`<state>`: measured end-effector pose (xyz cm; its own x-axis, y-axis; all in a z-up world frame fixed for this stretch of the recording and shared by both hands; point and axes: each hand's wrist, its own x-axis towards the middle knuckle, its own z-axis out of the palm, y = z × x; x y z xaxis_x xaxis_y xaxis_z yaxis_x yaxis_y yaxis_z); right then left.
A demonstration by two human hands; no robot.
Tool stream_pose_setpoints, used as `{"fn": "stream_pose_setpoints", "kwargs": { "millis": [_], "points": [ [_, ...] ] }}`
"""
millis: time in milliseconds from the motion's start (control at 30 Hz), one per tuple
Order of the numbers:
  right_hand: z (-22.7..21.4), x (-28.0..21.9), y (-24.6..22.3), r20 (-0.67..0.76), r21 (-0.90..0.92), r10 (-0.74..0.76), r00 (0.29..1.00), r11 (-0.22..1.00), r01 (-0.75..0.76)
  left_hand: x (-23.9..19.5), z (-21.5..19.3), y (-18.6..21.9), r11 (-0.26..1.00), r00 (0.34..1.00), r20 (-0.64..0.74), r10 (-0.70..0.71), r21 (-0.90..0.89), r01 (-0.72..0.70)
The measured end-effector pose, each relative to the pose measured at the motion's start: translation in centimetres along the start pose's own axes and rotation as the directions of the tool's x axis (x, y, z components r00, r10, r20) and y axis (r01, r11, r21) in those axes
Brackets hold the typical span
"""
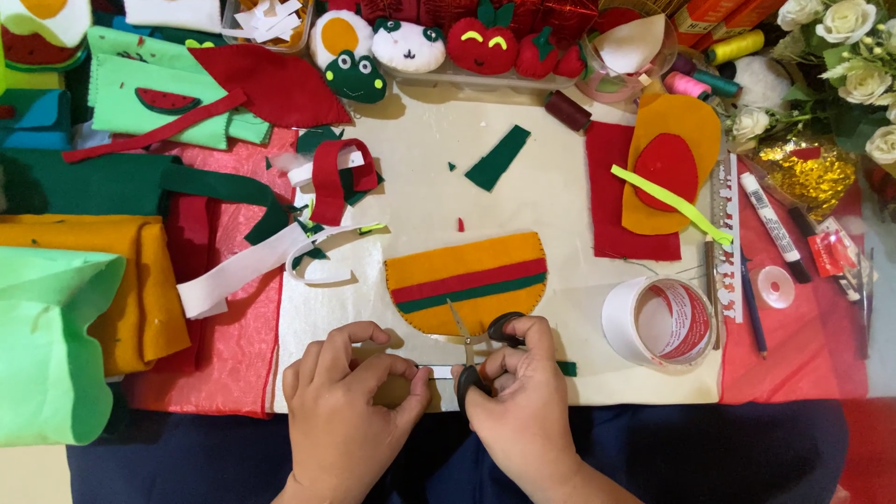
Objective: Trimming felt pieces with scissors and applying double-sided tape to assemble a craft item.
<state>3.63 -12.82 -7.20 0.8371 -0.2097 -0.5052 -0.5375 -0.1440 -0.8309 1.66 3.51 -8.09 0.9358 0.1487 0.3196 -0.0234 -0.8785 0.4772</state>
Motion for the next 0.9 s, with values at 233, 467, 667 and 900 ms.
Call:
{"fn": "stream_pose_setpoints", "kwargs": {
  "millis": [233,467,667,900],
  "points": [
    [0.3,-0.4,-1.1,-0.004,-0.123,-0.017,1.000,0.992,0.016,-0.1,0.1,-0.1,1.000,1.000,-0.001,0.003,0.007,-0.003],
    [-0.4,0.4,1.1,-0.061,-0.145,-0.195,0.979,0.972,0.184,-0.2,-0.1,-0.2,1.000,1.000,0.003,-0.002,-0.007,0.002],
    [-3.9,-0.5,0.5,-0.146,0.161,0.031,0.989,0.987,-0.007,-1.0,-1.5,0.9,0.998,0.998,-0.043,0.050,0.034,-0.049],
    [-6.8,-1.8,1.3,-0.208,0.182,-0.245,0.947,0.942,0.283,-5.2,0.6,3.2,0.885,0.915,0.099,0.392,0.229,-0.404]
  ]
}}
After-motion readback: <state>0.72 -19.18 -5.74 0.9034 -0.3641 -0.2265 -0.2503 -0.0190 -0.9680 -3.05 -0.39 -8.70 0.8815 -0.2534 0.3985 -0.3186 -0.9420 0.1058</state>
